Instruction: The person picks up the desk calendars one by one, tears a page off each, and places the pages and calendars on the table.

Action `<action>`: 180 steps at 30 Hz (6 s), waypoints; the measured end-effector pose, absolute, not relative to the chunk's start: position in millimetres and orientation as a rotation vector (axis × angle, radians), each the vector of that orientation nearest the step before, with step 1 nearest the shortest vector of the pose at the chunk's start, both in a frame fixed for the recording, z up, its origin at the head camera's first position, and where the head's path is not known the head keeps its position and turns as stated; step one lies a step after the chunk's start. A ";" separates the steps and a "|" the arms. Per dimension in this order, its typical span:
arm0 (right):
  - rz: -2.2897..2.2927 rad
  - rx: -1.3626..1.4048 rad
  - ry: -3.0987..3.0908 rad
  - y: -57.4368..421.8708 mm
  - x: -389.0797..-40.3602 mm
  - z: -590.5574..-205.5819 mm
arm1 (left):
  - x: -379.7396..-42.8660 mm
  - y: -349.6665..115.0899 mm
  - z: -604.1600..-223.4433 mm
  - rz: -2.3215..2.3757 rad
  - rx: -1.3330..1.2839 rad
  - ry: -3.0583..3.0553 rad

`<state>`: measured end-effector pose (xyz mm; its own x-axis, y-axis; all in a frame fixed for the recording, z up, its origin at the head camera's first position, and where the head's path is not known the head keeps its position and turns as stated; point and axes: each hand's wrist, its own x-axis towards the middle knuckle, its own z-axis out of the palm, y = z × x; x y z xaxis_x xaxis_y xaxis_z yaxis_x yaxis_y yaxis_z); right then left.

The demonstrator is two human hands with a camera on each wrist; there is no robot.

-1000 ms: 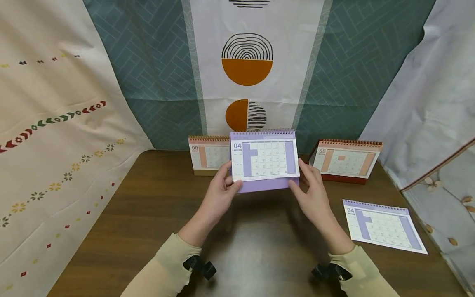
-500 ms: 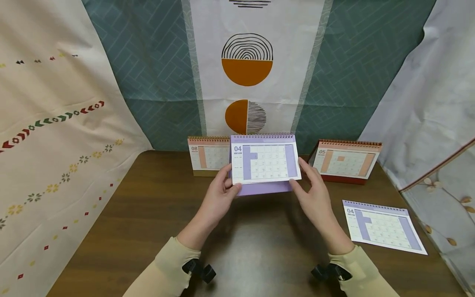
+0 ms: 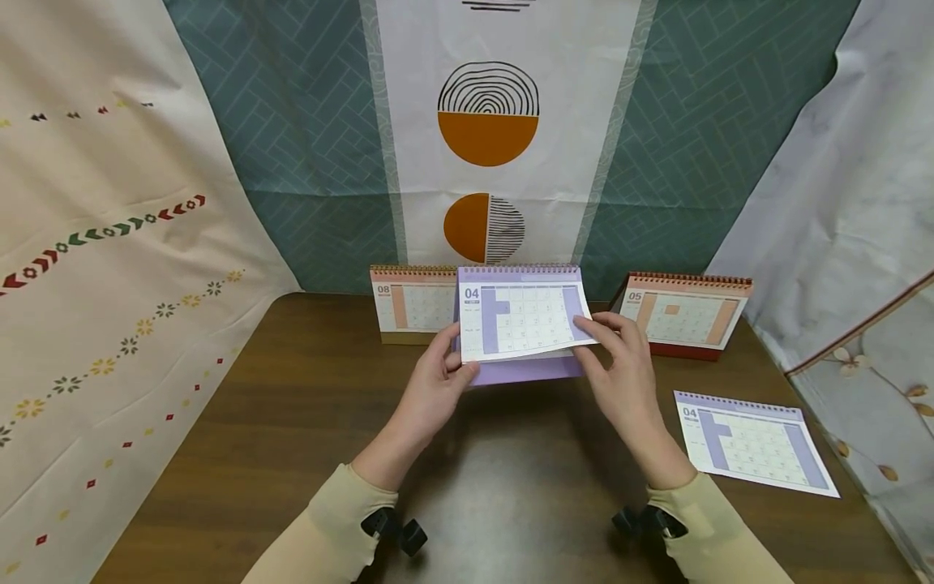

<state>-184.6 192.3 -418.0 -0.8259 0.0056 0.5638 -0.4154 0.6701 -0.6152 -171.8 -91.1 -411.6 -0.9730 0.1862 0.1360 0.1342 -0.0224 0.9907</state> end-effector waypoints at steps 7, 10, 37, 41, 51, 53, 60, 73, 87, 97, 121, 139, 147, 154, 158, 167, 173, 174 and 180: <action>0.826 0.341 -2.394 196.9 -187.6 -415.0 | -173.3 -91.3 -413.0 2.189 0.366 2.168; 0.672 0.436 -2.374 196.5 -186.4 -413.7 | -173.4 -91.2 -413.5 2.187 0.371 2.171; 0.487 0.864 -2.210 134.3 -175.0 -382.1 | -170.3 -89.9 -415.7 2.178 0.374 2.200; 0.496 0.894 -2.195 124.5 -175.6 -378.6 | -170.1 -90.3 -416.2 2.158 0.379 2.204; 0.440 0.937 -2.156 111.0 -176.5 -378.5 | -168.9 -91.2 -415.2 2.152 0.385 2.218; 0.437 0.941 -2.158 109.7 -176.8 -379.4 | -169.0 -90.9 -415.4 2.154 0.400 2.221; 0.463 0.935 -2.158 108.0 -178.4 -379.1 | -168.6 -90.3 -414.8 2.183 0.388 2.202; 0.534 0.914 -2.095 109.6 -181.0 -377.9 | -168.9 -89.4 -419.6 2.203 0.307 2.244; 0.963 0.679 -2.275 123.5 -186.3 -352.1 | -168.7 -89.4 -418.9 2.217 0.280 2.246; 1.301 0.444 -2.403 139.9 -208.7 -331.6 | -169.4 -90.1 -419.3 2.230 0.274 2.248; 1.557 0.075 -2.319 148.6 -244.3 -332.5 | -166.6 -83.0 -421.0 2.217 0.295 2.249; 1.663 -0.047 -2.330 149.5 -252.9 -334.7 | -168.5 -83.2 -421.3 2.206 0.263 2.234; 1.710 -0.062 -2.310 149.2 -254.8 -334.3 | -167.8 -84.1 -419.4 2.191 0.270 2.259; 1.809 -0.153 -2.216 160.4 -265.3 -333.6 | -167.7 -84.6 -418.6 2.193 0.258 2.264; 1.849 -0.232 -2.114 182.7 -276.3 -334.1 | -166.9 -83.4 -422.1 2.172 0.259 2.270; 1.773 -0.254 -2.172 211.7 -287.1 -327.9 | -165.4 -80.9 -420.0 2.133 0.279 2.295; 1.985 -0.347 -1.970 229.5 -296.8 -324.5 | -165.1 -82.0 -420.1 2.125 0.268 2.304; 1.994 -0.354 -1.956 232.1 -297.7 -323.9 | -165.2 -81.9 -419.7 2.118 0.275 2.308; 1.947 -0.379 -1.966 252.7 -302.4 -320.6 | -166.5 -82.4 -418.2 2.137 0.284 2.290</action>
